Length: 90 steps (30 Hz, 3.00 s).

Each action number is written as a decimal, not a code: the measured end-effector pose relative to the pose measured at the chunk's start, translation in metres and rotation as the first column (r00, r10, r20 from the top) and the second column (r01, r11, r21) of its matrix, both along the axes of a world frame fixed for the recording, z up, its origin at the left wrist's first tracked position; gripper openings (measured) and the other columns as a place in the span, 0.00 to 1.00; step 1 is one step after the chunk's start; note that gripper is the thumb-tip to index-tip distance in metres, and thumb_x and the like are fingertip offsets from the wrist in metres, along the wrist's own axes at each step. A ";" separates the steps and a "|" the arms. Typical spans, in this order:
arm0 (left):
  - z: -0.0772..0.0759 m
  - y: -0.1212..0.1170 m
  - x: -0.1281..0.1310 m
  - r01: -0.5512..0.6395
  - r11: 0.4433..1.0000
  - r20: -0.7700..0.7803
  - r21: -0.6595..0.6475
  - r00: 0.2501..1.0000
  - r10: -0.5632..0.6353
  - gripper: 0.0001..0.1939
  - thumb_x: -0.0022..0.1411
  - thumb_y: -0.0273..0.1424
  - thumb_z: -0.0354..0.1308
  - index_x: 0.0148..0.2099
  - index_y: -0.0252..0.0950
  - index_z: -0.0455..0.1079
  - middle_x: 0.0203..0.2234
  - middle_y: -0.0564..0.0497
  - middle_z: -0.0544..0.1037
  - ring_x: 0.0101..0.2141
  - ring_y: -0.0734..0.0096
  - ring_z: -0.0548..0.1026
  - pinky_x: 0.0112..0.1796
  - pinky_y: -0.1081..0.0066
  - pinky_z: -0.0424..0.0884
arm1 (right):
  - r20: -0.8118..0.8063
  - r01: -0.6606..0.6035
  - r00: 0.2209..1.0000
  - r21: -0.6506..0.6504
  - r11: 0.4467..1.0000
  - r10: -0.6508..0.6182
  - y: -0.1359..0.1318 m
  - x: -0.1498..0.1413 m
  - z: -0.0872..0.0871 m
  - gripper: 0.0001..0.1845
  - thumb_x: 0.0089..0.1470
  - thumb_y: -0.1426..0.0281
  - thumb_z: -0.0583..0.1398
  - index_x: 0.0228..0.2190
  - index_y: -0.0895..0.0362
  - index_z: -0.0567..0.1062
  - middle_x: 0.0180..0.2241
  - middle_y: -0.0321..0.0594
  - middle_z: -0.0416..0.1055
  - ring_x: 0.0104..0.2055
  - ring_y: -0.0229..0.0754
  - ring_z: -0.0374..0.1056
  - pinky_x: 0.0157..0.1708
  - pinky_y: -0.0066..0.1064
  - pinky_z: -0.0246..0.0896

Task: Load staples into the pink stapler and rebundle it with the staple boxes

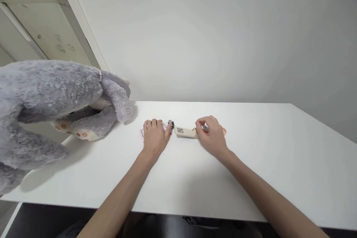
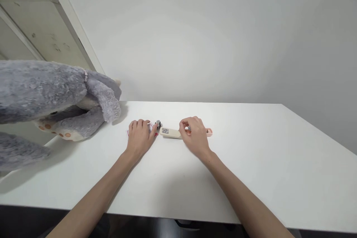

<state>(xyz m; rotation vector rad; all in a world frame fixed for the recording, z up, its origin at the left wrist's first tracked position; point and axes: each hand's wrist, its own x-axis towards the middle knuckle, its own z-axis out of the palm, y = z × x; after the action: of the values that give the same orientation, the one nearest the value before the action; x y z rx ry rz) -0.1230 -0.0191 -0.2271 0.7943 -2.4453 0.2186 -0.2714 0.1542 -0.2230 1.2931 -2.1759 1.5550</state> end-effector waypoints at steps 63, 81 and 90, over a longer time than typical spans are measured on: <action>0.038 0.041 -0.007 0.835 0.030 -0.827 0.549 0.537 0.167 0.12 0.65 0.41 0.61 0.37 0.37 0.72 0.36 0.49 0.80 0.31 0.69 0.75 0.38 0.66 0.71 | 0.685 -0.634 0.309 -0.369 0.680 0.660 -0.003 0.009 0.002 0.16 0.63 0.54 0.63 0.42 0.52 0.70 0.33 0.34 0.75 0.21 0.35 0.69 0.16 0.25 0.60; 0.041 0.041 -0.003 0.847 -0.189 -0.816 0.497 0.530 0.232 0.09 0.60 0.38 0.62 0.38 0.38 0.70 0.39 0.51 0.79 0.29 0.69 0.74 0.33 0.66 0.72 | 0.596 -0.684 0.437 -0.266 0.679 0.674 -0.001 0.013 0.002 0.13 0.57 0.58 0.69 0.34 0.54 0.76 0.45 0.45 0.78 0.30 0.42 0.78 0.18 0.27 0.61; 0.040 0.039 -0.004 0.856 -0.194 -0.818 0.480 0.516 0.252 0.08 0.56 0.35 0.63 0.36 0.38 0.68 0.38 0.51 0.77 0.27 0.72 0.71 0.29 0.70 0.69 | 0.334 -0.615 0.733 -0.043 0.787 0.592 0.002 0.023 0.004 0.09 0.56 0.69 0.67 0.41 0.50 0.81 0.43 0.40 0.78 0.31 0.40 0.76 0.30 0.33 0.69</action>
<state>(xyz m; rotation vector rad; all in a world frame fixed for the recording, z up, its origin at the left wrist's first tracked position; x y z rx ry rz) -0.1273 0.0195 -0.1869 0.2735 -1.3113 -2.1312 -0.2480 0.1559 -0.2192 2.0551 -2.1104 2.0698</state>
